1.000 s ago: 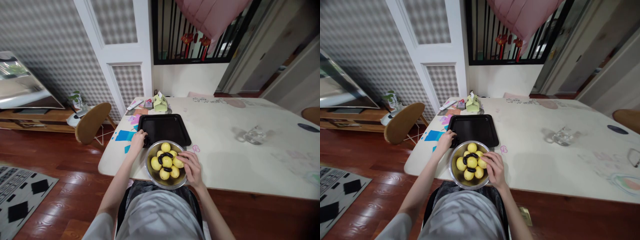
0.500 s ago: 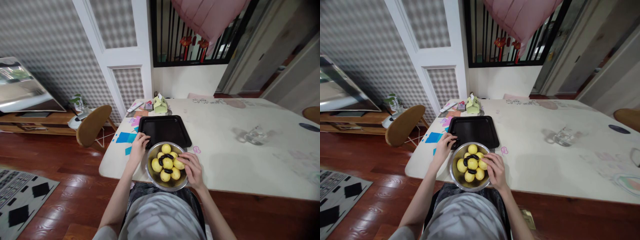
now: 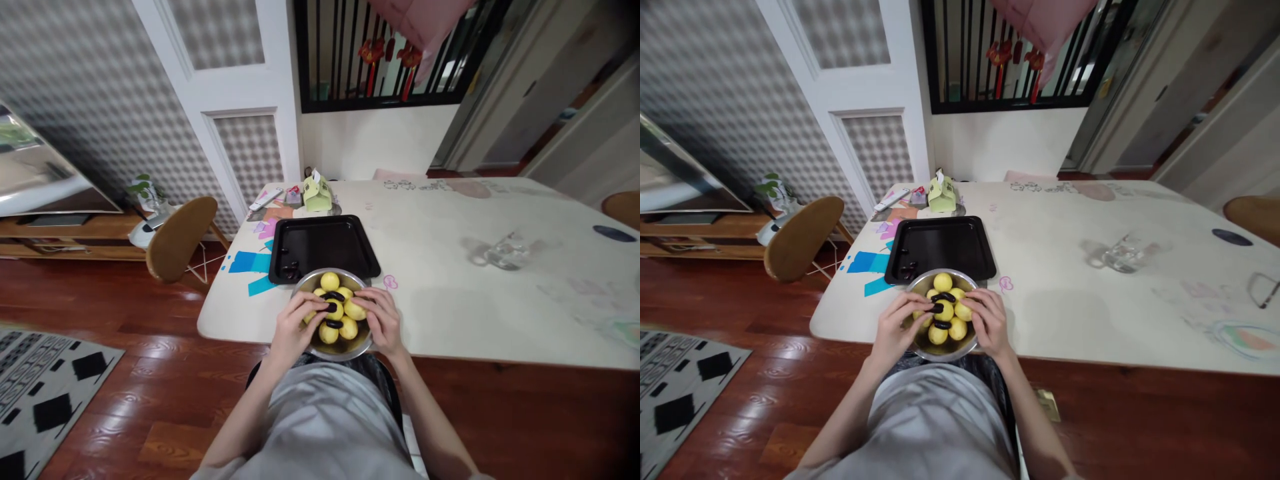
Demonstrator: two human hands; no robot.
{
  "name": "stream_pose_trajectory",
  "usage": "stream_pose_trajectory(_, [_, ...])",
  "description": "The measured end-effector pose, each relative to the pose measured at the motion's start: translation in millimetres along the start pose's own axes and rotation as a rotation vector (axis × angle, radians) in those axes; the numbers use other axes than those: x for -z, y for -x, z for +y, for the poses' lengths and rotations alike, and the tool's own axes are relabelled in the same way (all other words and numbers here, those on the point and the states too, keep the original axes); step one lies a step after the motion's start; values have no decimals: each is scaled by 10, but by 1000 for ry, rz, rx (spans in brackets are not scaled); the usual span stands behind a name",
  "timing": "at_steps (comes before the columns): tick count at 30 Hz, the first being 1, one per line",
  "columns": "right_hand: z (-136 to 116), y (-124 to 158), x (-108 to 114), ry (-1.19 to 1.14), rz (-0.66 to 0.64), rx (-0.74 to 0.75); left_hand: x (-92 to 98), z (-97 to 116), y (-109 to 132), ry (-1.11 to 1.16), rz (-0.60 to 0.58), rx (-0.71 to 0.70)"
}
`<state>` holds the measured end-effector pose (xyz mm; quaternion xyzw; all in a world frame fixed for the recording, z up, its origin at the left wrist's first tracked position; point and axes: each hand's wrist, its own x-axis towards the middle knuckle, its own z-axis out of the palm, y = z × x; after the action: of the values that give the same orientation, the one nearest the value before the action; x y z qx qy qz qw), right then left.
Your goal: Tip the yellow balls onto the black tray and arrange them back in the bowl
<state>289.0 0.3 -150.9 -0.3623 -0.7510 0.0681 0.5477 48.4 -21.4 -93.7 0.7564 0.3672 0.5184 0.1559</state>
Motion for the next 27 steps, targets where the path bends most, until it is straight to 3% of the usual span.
stream_pose_trajectory(11, [8, 8, -1, 9, -9, -14, -388, 58, 131, -119, -33, -49])
stream_pose_trajectory(27, [-17, -22, 8, -9, 5, 29, -383, 76, 127, -103, -173, -43])
